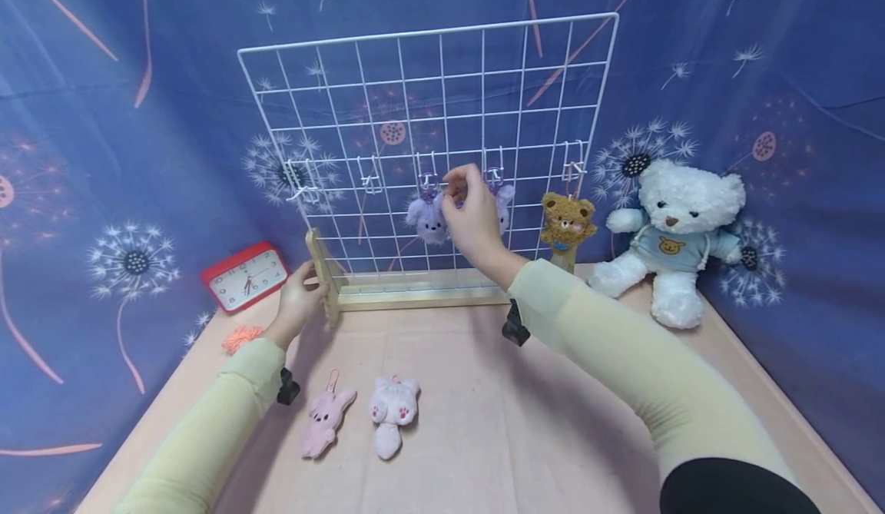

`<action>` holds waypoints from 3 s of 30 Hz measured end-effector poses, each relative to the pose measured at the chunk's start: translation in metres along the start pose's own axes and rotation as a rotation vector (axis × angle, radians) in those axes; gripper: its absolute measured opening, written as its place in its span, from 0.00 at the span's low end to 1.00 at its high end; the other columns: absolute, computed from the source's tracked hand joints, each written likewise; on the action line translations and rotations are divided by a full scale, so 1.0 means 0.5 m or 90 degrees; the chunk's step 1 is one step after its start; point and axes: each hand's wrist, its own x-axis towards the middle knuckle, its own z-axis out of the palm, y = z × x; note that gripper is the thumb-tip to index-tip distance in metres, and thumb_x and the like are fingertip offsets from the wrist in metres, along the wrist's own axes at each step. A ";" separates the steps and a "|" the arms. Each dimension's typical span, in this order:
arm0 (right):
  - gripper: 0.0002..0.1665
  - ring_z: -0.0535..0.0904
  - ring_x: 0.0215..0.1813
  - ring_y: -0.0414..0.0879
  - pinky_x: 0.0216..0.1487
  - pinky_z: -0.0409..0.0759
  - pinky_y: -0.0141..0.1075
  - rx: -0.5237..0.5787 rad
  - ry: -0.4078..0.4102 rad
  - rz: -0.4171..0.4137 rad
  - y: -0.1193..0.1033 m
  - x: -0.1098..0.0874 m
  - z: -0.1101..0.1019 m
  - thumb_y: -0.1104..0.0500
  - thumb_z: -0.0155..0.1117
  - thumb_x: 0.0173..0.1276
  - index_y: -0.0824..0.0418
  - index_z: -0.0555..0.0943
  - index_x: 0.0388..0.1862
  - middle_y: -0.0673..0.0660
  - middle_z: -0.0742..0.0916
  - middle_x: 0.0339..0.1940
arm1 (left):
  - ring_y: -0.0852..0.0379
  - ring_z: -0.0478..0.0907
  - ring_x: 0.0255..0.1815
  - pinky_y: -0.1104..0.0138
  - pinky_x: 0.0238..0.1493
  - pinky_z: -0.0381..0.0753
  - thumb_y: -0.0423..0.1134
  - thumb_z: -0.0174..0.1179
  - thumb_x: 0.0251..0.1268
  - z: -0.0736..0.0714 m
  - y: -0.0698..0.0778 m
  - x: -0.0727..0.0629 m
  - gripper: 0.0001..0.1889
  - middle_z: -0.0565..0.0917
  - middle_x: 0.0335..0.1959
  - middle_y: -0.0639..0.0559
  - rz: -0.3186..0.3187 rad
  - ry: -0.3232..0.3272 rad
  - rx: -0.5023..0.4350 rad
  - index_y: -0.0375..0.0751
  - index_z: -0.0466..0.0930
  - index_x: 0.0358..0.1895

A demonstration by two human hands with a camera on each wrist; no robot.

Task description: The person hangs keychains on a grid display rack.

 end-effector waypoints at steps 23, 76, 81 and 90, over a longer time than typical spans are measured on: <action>0.14 0.81 0.45 0.49 0.46 0.82 0.32 0.134 -0.221 0.100 0.069 -0.124 0.054 0.68 0.68 0.70 0.67 0.80 0.53 0.62 0.86 0.45 | 0.32 0.77 0.62 0.48 0.62 0.81 0.26 0.55 0.71 0.003 0.000 0.002 0.31 0.73 0.68 0.33 -0.011 -0.003 -0.010 0.36 0.63 0.77; 0.11 0.77 0.46 0.36 0.54 0.78 0.29 -0.081 -0.711 0.057 0.167 -0.295 0.174 0.64 0.68 0.69 0.57 0.90 0.47 0.44 0.81 0.42 | 0.31 0.77 0.61 0.47 0.61 0.81 0.24 0.54 0.70 0.002 0.002 0.000 0.31 0.73 0.67 0.31 0.004 0.002 0.001 0.34 0.63 0.76; 0.08 0.76 0.44 0.36 0.52 0.79 0.29 -0.099 -0.700 0.014 0.176 -0.296 0.174 0.65 0.70 0.66 0.56 0.89 0.43 0.43 0.80 0.40 | 0.31 0.77 0.61 0.48 0.61 0.81 0.25 0.54 0.71 0.003 0.001 0.000 0.31 0.73 0.67 0.32 0.007 0.001 -0.003 0.35 0.63 0.76; 0.07 0.74 0.42 0.37 0.51 0.78 0.30 -0.124 -0.694 -0.015 0.174 -0.297 0.173 0.66 0.72 0.64 0.54 0.84 0.36 0.45 0.78 0.36 | 0.31 0.77 0.60 0.47 0.61 0.81 0.24 0.55 0.70 0.003 0.002 -0.001 0.31 0.74 0.67 0.32 0.003 0.004 0.000 0.35 0.64 0.76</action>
